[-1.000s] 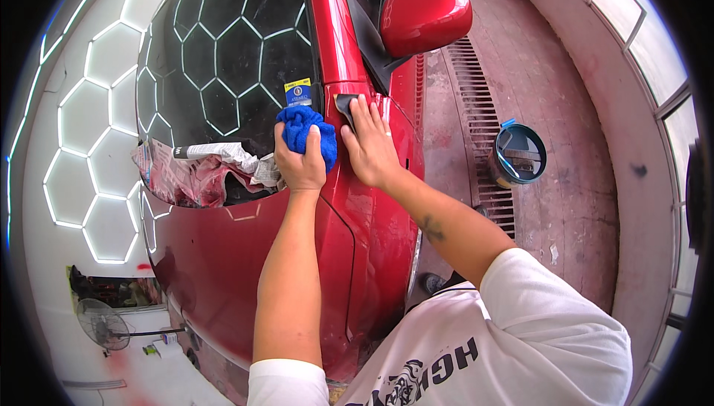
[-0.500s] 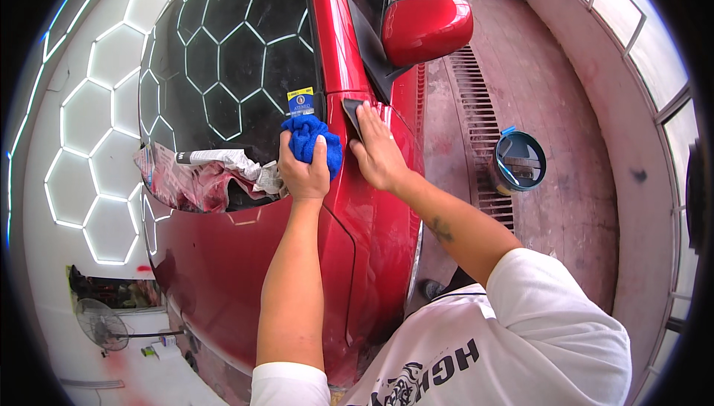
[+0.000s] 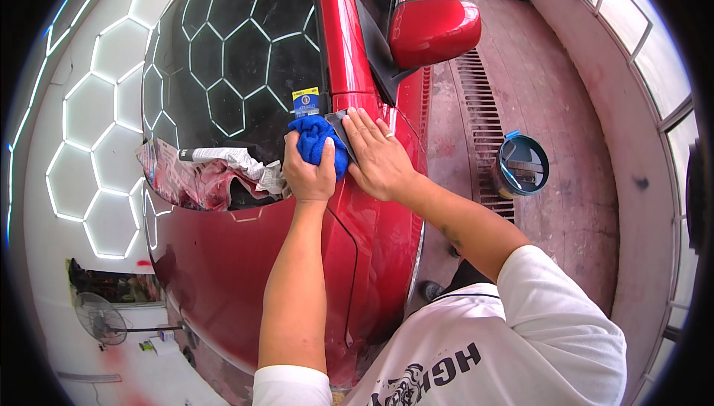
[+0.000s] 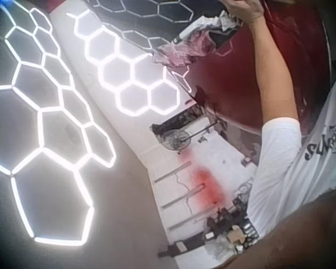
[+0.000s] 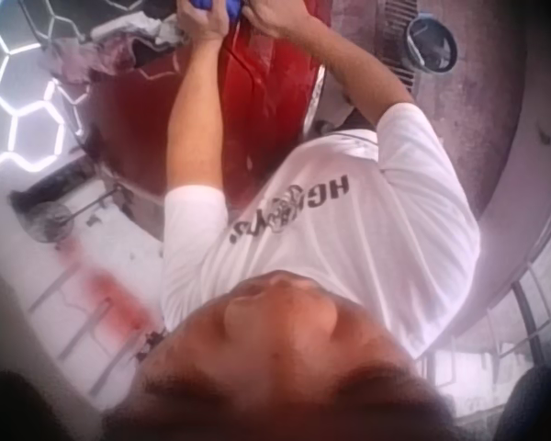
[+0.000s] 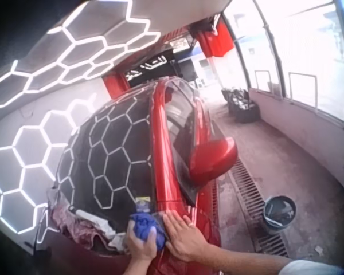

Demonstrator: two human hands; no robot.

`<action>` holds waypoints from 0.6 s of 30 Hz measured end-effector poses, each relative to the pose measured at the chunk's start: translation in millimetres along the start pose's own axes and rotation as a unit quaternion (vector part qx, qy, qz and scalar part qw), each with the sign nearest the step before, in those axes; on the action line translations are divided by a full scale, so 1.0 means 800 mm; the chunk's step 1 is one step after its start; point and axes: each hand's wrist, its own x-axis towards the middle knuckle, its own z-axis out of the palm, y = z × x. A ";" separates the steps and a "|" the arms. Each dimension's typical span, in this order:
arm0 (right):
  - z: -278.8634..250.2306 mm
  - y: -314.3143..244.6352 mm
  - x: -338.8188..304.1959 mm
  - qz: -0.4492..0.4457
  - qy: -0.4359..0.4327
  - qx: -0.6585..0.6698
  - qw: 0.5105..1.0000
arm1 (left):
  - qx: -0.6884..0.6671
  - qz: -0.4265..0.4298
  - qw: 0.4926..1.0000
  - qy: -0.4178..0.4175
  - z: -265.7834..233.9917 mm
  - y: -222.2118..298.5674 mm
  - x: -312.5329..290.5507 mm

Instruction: The person wipes the hood and front fender of a red car using a blue microfiber cloth and a small black scraper. They repeatedly rub the surface and scrape along panel lines and edges.

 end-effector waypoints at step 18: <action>-0.010 -0.011 -0.017 -0.015 -0.039 -0.024 0.999 | 0.016 0.009 1.000 0.000 -0.002 0.003 0.000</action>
